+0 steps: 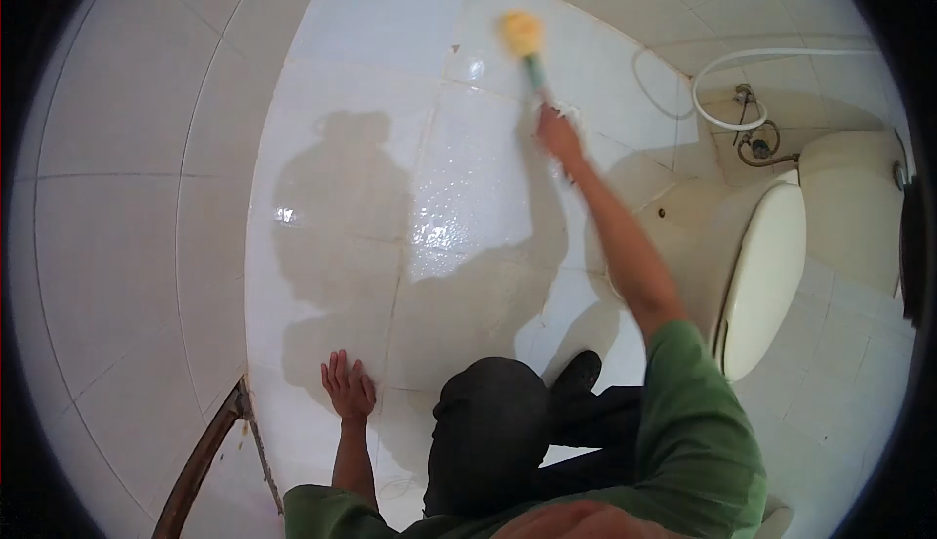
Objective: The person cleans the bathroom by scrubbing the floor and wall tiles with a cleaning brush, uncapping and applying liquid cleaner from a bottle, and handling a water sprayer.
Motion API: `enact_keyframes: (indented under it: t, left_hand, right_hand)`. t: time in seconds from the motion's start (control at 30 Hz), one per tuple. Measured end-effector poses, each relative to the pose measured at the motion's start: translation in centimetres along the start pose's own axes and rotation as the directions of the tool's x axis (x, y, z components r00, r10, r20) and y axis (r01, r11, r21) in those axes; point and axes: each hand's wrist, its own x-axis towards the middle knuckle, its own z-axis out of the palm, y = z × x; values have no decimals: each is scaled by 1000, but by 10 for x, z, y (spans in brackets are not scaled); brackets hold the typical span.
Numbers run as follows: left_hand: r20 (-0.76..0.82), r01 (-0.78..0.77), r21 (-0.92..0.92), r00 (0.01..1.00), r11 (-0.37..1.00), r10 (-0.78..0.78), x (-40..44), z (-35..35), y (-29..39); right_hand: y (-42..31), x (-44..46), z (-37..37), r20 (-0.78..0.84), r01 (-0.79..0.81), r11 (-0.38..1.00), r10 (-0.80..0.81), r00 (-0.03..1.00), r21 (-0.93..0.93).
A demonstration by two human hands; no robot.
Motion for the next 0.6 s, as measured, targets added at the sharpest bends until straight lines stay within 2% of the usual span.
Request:
enact_keyframes:
  t: [0.03,0.07,0.1,0.17,0.23,0.3,0.33,0.37,0.43,0.5,0.53,0.57,0.6]
  left_hand:
    - [-10,-11,5,1000,1000,11,3,1,0]
    - [-6,-15,11,1000,1000,15,6,0,0]
    - [4,-16,17,1000,1000,16,4,-4,1]
    - [-4,-21,17,1000,1000,21,9,1,4]
    - [3,-28,23,1000,999,28,3,1,2]
    - [16,-29,26,999,999,29,1,1,1]
    - [19,-32,25,999,999,32,2,1,2]
    - [28,-26,29,999,999,25,2,0,4]
    - [46,-26,38,999,999,24,4,-4,7]
    - [10,-47,26,999,999,46,3,-4,6]
    - [-11,-54,20,998,998,54,3,-2,8]
    - [-28,-58,14,998,998,59,4,-1,10]
    - [-38,-62,12,997,998,62,5,-1,11]
  right_hand:
    - [-51,-43,-2,262,-85,994,101,960,-72]
    - [-114,-92,-27,307,-46,990,85,948,-134]
    - [-161,-131,-54,356,-31,995,64,932,-98]
    - [-182,-181,-79,439,47,999,-49,897,15]
    - [-129,-192,-59,399,61,985,8,917,-161]
    - [-83,-165,-75,243,-168,967,212,947,-189]
    - [-69,-149,-95,125,-194,966,217,968,-173]
    - [-78,-135,-115,91,-277,943,297,951,-182]
    - [-75,-145,-69,160,-293,955,298,941,-55]
    - [-125,-209,-22,306,7,997,18,952,-82]
    - [-174,-245,-40,298,179,980,-148,943,-83]
    - [-218,-259,-85,612,133,991,-102,784,-6]
    - [-216,-279,-84,620,188,981,-175,765,44]
